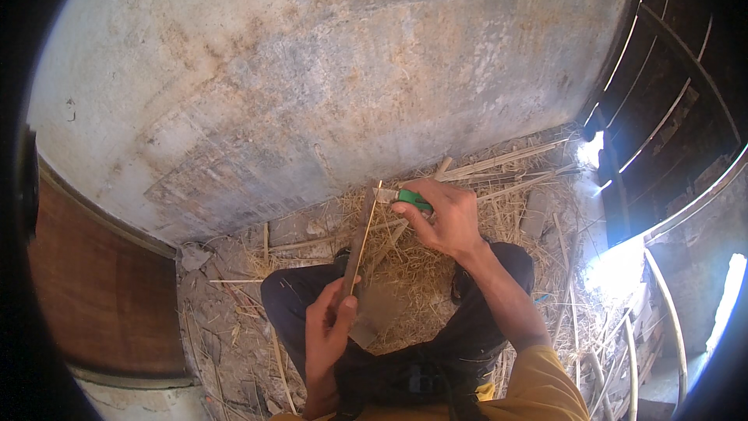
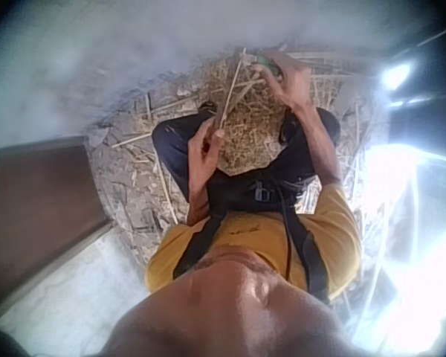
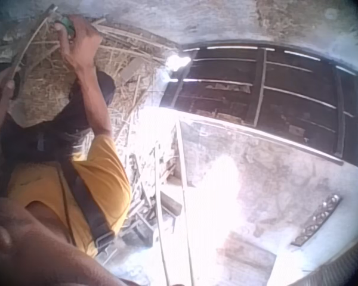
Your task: The person uses a utility knife to carve and shape a wooden stick while sitting on a floor covered in wood shavings.
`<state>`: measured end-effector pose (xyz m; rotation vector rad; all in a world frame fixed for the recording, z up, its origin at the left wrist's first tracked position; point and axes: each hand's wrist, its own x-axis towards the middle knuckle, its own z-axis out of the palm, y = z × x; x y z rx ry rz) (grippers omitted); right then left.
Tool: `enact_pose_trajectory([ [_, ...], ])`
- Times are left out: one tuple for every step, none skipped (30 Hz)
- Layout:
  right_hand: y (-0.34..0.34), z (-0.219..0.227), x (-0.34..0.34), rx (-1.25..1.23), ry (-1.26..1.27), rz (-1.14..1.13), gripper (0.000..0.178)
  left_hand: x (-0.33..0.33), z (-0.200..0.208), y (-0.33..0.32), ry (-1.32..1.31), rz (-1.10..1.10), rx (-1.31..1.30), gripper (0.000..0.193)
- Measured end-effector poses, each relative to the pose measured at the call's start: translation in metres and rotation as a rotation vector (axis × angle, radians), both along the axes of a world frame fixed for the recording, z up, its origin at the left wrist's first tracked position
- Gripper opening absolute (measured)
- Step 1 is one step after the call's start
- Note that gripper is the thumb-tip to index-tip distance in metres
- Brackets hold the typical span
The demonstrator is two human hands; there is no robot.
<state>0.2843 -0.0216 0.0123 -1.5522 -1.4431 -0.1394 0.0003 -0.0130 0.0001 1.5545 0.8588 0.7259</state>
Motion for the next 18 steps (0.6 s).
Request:
enact_pose_trajectory([
  [0.0001,-0.0001,0.0001,0.004,-0.001,-0.003,0.030,0.0000,0.0015,-0.0005,0.003,-0.004,-0.007,0.032],
  [0.0001,-0.0001,0.0002,0.006,-0.001,-0.007,0.030,0.0001,0.0030,-0.0009,0.007,-0.008,-0.014,0.033],
  [0.0002,-0.0003,0.0000,0.008,0.000,-0.010,0.030,0.0001,0.0046,-0.0010,0.015,-0.006,-0.010,0.033],
  [0.0003,-0.0004,-0.0002,0.010,0.000,-0.013,0.030,0.0002,0.0061,-0.0009,0.022,-0.004,-0.006,0.033],
  [0.0001,-0.0004,-0.0003,0.003,0.004,-0.014,0.030,0.0003,0.0068,-0.0009,0.030,-0.002,-0.002,0.033],
  [0.0000,-0.0002,-0.0005,-0.005,0.007,-0.015,0.030,0.0000,0.0064,-0.0010,0.027,-0.001,-0.001,0.033],
  [-0.0001,0.0000,-0.0007,-0.012,0.011,-0.017,0.030,-0.0004,0.0054,-0.0013,0.025,0.000,0.000,0.033],
  [0.0002,-0.0001,-0.0008,-0.004,0.003,-0.021,0.030,-0.0007,0.0046,-0.0014,0.022,0.001,0.001,0.033],
  [0.0007,-0.0003,-0.0010,0.005,-0.006,-0.025,0.030,-0.0007,0.0042,-0.0014,0.021,0.002,0.004,0.033],
  [0.0010,-0.0004,-0.0012,0.013,-0.014,-0.029,0.030,-0.0006,0.0038,-0.0015,0.021,0.004,0.006,0.033],
  [0.0006,-0.0002,-0.0013,-0.003,-0.011,-0.030,0.030,-0.0005,0.0036,-0.0015,0.020,0.006,0.009,0.033],
  [-0.0001,0.0002,-0.0013,-0.019,-0.009,-0.030,0.031,0.0002,0.0044,-0.0019,0.017,0.009,0.002,0.033],
  [-0.0005,0.0005,-0.0010,-0.035,-0.007,-0.030,0.031,0.0010,0.0059,-0.0023,0.013,0.012,-0.004,0.033],
  [-0.0001,-0.0009,0.0002,-0.031,0.017,0.007,0.031,0.0015,0.0066,-0.0026,0.009,0.016,-0.011,0.033],
  [0.0002,-0.0034,0.0021,-0.028,0.041,0.043,0.032,0.0016,0.0065,-0.0028,0.011,0.019,-0.011,0.032],
  [0.0004,-0.0050,0.0032,-0.025,0.066,0.078,0.033,0.0014,0.0061,-0.0032,0.014,0.022,-0.010,0.032],
  [0.0001,-0.0055,0.0032,-0.032,0.072,0.088,0.033,0.0014,0.0058,-0.0035,0.016,0.025,-0.009,0.031],
  [0.0001,-0.0063,0.0028,-0.037,0.080,0.099,0.034,0.0015,0.0054,-0.0038,0.020,0.030,0.002,0.031],
])
